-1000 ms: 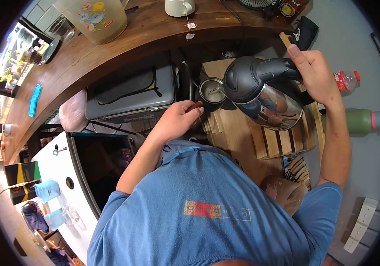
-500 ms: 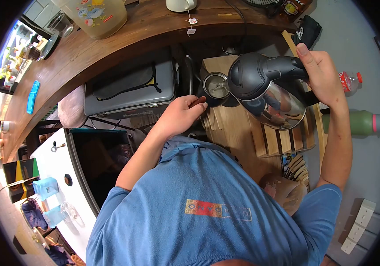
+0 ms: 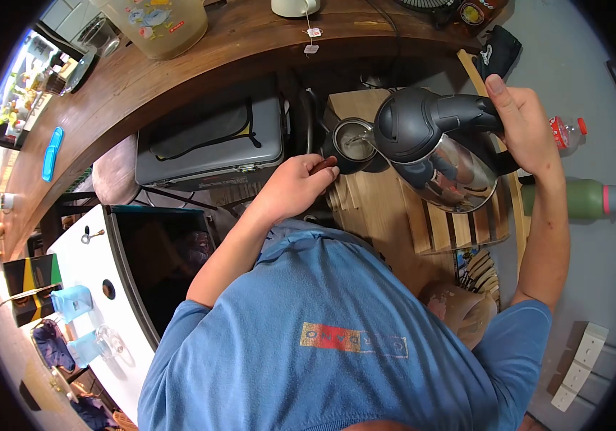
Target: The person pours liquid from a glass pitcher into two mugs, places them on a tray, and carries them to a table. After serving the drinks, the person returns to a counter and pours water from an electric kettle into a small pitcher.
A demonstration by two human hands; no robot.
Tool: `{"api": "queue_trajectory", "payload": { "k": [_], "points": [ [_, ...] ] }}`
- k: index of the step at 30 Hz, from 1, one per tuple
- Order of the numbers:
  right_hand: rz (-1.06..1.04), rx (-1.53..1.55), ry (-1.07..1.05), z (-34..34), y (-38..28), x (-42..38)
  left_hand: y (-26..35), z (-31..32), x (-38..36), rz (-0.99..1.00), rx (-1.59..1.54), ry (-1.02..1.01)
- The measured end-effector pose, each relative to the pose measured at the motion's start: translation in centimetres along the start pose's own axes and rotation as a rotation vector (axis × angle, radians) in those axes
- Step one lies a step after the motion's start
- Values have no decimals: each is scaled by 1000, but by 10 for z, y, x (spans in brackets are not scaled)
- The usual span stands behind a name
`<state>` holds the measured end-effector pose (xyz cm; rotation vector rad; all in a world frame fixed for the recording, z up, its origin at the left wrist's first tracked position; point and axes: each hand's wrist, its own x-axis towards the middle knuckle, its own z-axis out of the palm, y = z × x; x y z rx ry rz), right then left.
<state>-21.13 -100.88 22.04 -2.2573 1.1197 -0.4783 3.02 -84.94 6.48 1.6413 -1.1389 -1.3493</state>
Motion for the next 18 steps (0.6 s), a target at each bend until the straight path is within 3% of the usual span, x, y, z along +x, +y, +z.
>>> {"api": "queue_trajectory", "payload": {
  "k": [18],
  "points": [
    [17,14,-11,-2,-5,-4,-3,2,-3,27,-23,25]
  ]
}}
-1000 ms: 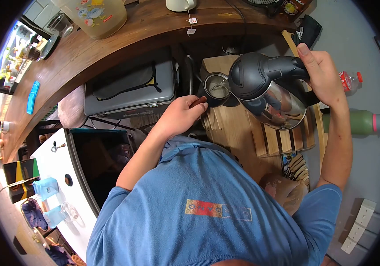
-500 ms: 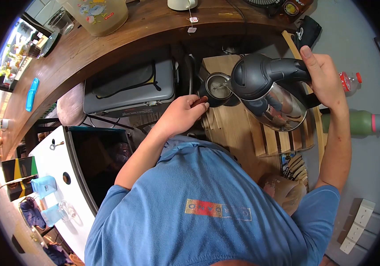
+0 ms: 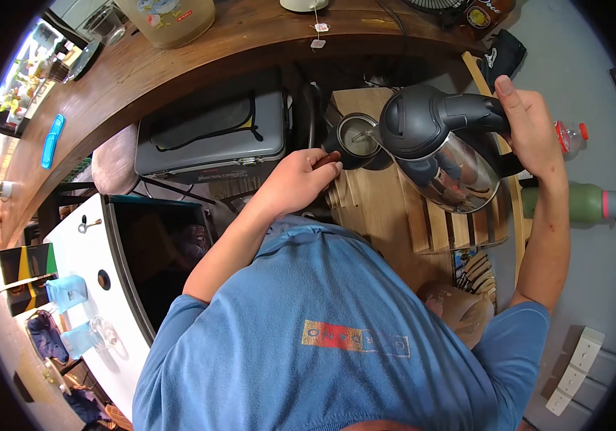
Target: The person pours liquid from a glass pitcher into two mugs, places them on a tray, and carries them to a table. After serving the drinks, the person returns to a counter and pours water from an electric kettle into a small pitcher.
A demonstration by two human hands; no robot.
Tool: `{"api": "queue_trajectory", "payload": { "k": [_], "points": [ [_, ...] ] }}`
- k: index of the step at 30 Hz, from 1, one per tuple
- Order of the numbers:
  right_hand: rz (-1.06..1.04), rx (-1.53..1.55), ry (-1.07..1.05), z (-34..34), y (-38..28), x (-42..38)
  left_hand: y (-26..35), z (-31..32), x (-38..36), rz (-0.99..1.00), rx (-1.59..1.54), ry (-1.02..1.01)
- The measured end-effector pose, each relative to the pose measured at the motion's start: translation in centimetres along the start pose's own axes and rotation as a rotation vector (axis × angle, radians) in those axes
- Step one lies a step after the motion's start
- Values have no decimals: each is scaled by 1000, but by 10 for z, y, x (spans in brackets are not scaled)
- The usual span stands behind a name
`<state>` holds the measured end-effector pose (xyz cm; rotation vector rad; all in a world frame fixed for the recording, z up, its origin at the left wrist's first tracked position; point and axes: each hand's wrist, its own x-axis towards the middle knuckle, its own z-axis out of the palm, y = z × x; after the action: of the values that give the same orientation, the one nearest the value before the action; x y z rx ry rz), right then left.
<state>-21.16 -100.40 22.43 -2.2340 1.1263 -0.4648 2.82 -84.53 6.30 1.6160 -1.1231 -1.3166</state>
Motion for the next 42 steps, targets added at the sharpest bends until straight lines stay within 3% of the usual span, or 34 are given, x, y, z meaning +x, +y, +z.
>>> {"api": "queue_trajectory", "payload": {
  "k": [34,37,42],
  "points": [
    [-42,22,-30,8,-9,5,-8,-5,-6,54,40,53],
    [-42,21,-27,7,-10,4,-6,-4,-6,-18,50,29],
    [-7,3,-35,6,-7,2,-14,-1,-3,49,16,56]
  ]
}}
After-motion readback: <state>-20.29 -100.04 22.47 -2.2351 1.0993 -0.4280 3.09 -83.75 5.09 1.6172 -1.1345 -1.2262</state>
